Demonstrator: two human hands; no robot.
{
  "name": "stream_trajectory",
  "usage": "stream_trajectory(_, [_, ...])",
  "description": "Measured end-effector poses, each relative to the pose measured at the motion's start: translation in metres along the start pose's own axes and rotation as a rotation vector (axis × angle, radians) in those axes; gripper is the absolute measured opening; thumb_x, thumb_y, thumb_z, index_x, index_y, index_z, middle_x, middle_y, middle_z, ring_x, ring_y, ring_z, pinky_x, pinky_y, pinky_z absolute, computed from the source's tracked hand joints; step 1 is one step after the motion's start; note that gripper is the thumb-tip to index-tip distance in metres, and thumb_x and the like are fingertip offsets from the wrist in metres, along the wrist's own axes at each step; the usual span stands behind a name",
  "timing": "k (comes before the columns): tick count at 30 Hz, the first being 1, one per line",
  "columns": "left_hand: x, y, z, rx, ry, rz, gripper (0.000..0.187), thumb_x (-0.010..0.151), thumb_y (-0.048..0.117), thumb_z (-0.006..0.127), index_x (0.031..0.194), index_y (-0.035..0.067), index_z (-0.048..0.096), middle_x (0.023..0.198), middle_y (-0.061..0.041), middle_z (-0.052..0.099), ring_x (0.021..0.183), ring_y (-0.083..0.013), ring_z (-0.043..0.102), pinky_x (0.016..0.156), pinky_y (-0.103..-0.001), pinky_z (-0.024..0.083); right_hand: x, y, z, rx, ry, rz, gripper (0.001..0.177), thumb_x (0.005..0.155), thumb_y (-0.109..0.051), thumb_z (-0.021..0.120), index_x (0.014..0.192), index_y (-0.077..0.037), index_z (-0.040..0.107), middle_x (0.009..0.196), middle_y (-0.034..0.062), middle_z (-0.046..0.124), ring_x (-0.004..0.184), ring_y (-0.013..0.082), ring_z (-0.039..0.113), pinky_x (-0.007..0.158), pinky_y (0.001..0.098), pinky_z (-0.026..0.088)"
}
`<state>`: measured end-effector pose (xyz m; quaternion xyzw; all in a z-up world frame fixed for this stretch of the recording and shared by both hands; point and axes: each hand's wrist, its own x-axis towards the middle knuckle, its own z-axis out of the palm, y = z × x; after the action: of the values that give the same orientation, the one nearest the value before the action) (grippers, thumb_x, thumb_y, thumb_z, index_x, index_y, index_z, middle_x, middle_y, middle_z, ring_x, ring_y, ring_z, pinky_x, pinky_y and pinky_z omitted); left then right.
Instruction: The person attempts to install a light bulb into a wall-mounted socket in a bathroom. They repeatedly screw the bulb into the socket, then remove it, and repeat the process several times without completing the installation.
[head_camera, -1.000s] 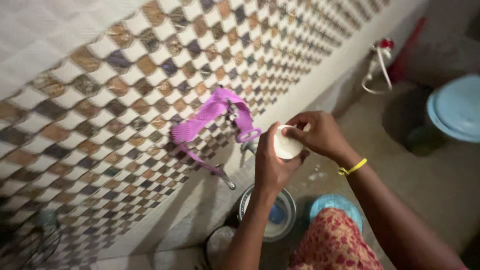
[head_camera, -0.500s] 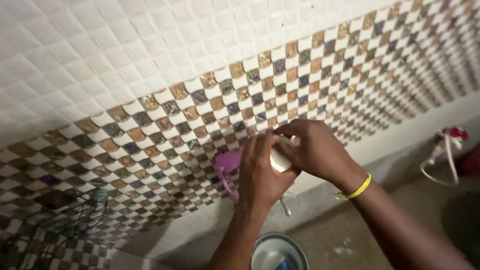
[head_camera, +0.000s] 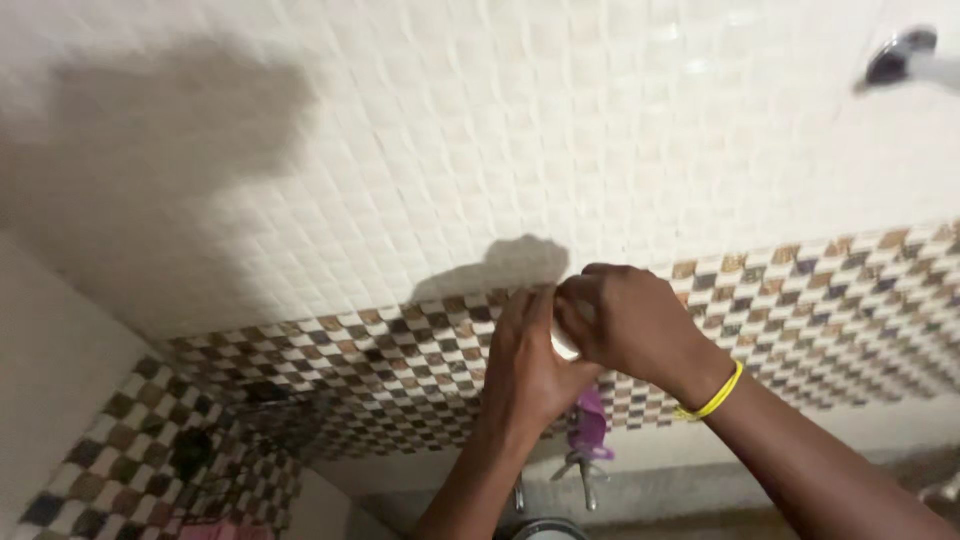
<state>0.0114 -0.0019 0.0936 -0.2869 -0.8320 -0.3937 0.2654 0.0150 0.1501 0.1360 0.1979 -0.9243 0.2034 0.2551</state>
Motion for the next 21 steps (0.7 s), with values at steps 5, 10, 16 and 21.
stream_trajectory(5, [0.031, 0.029, -0.042, 0.008, 0.054, 0.041, 0.079, 0.063, 0.024, 0.096, 0.127, -0.004, 0.057, 0.109, -0.019, 0.067, 0.104, -0.0339, 0.066, 0.09, -0.045, 0.056, 0.041, -0.026, -0.049, 0.113, -0.046, -0.085, 0.023, 0.084, -0.027, 0.072, 0.091, -0.006, 0.079, 0.078, 0.0157, 0.075, 0.07, 0.0361, 0.068, 0.063, 0.0461, 0.055])
stream_trajectory(10, [0.053, 0.044, -0.072, 0.035, 0.076, 0.088, 0.065, 0.071, 0.023, 0.094, 0.121, 0.001, 0.059, 0.104, -0.013, 0.07, 0.106, -0.0279, 0.068, 0.091, -0.042, 0.059, 0.064, -0.049, -0.091, 0.233, -0.047, -0.064, 0.029, 0.08, -0.024, 0.077, 0.103, -0.006, 0.08, 0.081, 0.0168, 0.076, 0.069, 0.0315, 0.072, 0.063, 0.0412, 0.057])
stream_trajectory(16, [0.093, 0.061, -0.107, 0.104, 0.146, 0.152, 0.083, 0.069, 0.024, 0.095, 0.135, -0.001, 0.051, 0.123, -0.02, 0.059, 0.114, -0.0331, 0.062, 0.092, -0.046, 0.059, 0.104, -0.056, -0.129, 0.263, -0.06, -0.056, 0.034, 0.087, -0.03, 0.075, 0.115, -0.011, 0.078, 0.089, 0.0109, 0.08, 0.063, 0.0214, 0.075, 0.06, 0.0364, 0.06])
stream_trajectory(21, [0.135, 0.086, -0.15, 0.177, 0.373, 0.299, 0.093, 0.069, 0.023, 0.095, 0.139, -0.002, 0.039, 0.132, -0.026, 0.044, 0.122, -0.0398, 0.056, 0.093, -0.048, 0.059, 0.122, -0.072, -0.169, 0.405, 0.118, -0.112, 0.032, 0.093, -0.033, 0.069, 0.113, -0.01, 0.08, 0.081, 0.0098, 0.082, 0.062, 0.0142, 0.074, 0.059, 0.0313, 0.058])
